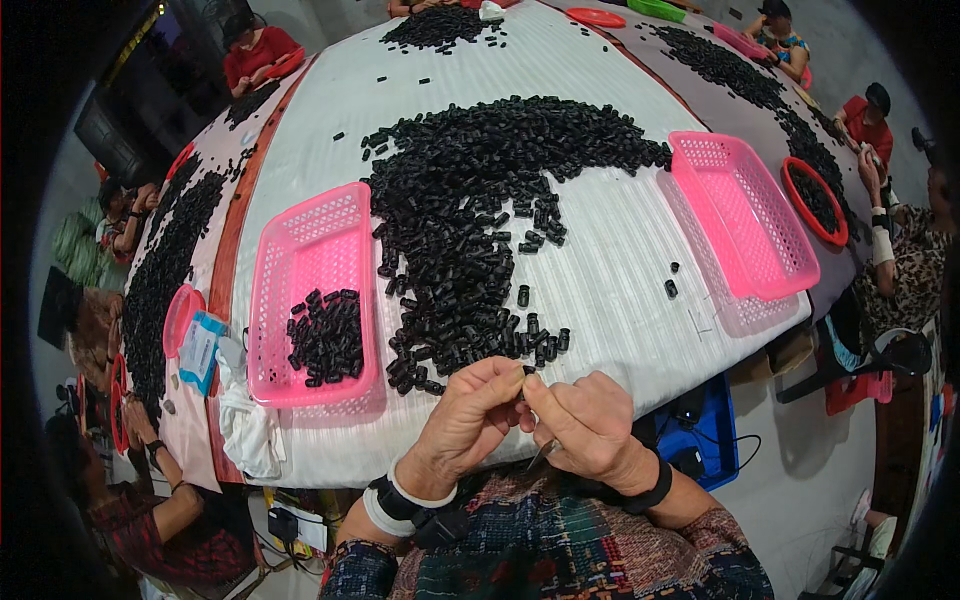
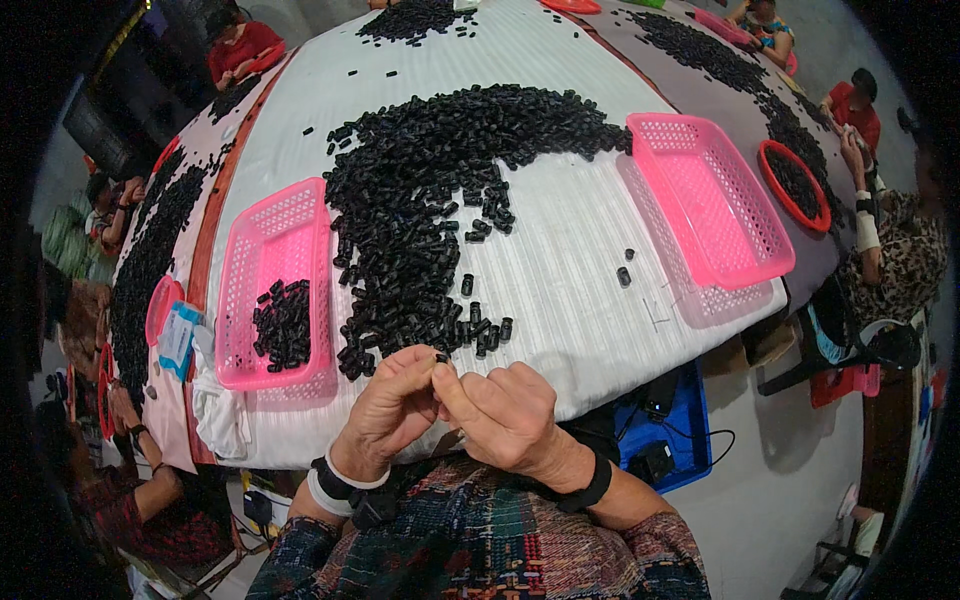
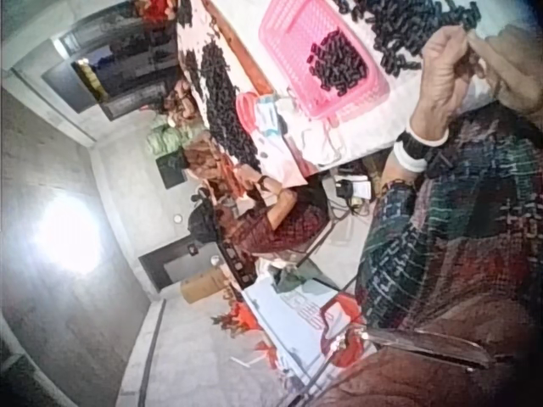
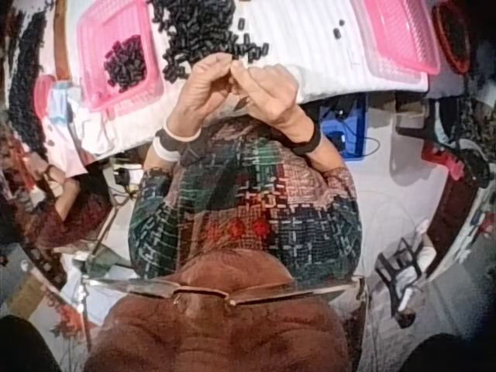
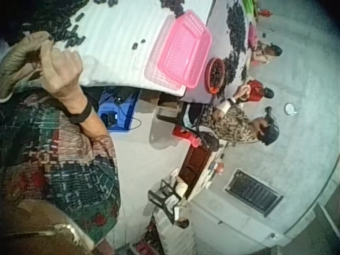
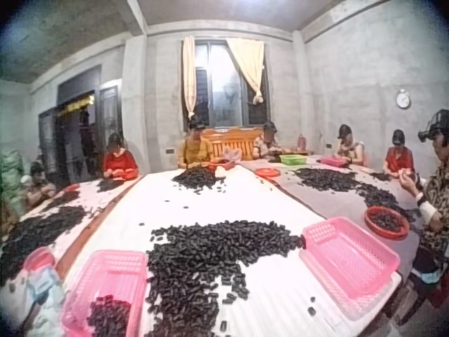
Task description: Manually assembling small black plastic components by hand at a workstation.
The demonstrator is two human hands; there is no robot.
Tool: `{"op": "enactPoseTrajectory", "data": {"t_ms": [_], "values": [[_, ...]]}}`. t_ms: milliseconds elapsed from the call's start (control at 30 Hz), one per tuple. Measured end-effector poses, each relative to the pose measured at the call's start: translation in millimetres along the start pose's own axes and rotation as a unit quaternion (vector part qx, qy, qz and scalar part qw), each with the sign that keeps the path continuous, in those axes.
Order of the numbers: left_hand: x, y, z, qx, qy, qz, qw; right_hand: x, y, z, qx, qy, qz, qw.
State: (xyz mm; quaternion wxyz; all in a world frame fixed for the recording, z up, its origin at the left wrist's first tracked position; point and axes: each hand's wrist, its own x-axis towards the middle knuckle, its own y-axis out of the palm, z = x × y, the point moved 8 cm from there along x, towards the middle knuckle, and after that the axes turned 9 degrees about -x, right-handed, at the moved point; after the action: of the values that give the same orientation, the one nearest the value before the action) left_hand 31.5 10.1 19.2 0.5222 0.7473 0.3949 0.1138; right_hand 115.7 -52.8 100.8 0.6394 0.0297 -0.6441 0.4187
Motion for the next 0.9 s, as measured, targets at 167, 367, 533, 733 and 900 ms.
{"op": "enactPoseTrajectory", "data": {"t_ms": [167,367,533,733,900], "values": [[0,-6,-1,-0.001,-0.005,0.001,1.0,3,3,-1,-0.017,0.005,0.047,0.999],[-2,-5,1,-0.006,-0.018,-0.001,1.0,-2,1,-14,0.067,0.094,0.007,0.993],[-5,2,1,-0.02,-0.017,0.012,1.0,-2,-7,-13,0.066,0.091,-0.023,0.993],[-4,-5,2,-0.013,0.004,-0.015,1.0,-1,-1,-2,0.052,0.046,-0.003,0.998],[-3,-8,5,-0.014,0.0,-0.021,1.0,-2,2,-2,0.025,0.047,0.031,0.998]]}}
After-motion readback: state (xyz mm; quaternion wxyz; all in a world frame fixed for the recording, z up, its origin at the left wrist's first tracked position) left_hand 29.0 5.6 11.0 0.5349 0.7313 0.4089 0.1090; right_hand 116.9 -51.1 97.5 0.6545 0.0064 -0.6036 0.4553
